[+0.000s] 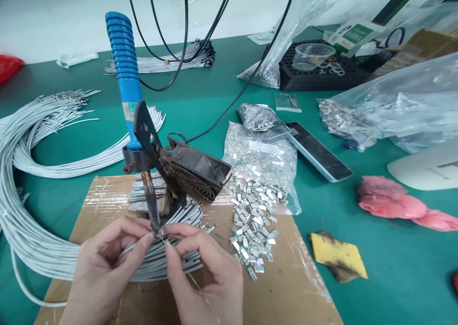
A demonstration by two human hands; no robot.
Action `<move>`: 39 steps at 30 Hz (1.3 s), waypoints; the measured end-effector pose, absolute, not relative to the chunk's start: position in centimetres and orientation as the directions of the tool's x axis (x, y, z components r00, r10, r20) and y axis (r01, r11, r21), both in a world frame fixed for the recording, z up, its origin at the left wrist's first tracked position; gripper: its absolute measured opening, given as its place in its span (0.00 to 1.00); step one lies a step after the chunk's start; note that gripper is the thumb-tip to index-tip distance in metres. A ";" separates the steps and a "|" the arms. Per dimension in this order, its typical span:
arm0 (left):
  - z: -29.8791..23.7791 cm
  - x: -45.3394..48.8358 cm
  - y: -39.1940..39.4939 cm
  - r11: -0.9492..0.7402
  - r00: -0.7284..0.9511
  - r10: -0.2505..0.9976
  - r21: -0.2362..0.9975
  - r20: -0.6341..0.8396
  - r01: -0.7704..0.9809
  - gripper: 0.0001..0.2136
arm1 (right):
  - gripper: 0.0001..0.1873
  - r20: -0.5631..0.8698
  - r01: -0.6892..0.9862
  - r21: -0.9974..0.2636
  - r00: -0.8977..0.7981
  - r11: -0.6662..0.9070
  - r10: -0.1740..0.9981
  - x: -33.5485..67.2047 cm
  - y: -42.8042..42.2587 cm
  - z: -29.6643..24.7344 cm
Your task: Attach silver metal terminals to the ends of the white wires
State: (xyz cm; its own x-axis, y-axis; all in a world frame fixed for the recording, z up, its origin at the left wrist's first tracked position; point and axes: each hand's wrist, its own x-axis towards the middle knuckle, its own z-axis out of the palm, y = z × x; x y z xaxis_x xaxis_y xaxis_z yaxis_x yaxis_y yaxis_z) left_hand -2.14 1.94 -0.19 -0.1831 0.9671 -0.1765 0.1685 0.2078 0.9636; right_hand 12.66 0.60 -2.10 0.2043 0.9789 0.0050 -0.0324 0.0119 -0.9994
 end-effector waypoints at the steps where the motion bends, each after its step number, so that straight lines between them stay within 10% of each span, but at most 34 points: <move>1: -0.4 -2.5 1.9 0.198 -0.150 0.974 0.963 -0.172 0.182 0.06 | 0.10 0.015 -0.029 -0.999 0.191 0.020 0.982 12.7 0.6 -2.2; 39: -1.0 -3.2 1.7 0.160 -0.086 0.985 0.970 -0.147 0.183 0.06 | 0.11 0.088 0.007 -0.996 0.197 0.088 0.977 12.6 0.7 -2.2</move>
State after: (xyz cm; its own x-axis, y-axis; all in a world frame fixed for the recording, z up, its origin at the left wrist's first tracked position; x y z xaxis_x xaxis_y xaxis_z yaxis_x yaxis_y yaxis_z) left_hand -3.18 1.74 -1.03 -0.0863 0.9854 -0.1467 0.1830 0.1604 0.9699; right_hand 12.56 0.69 -2.24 0.1965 0.9765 0.0880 0.0070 0.0883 -0.9961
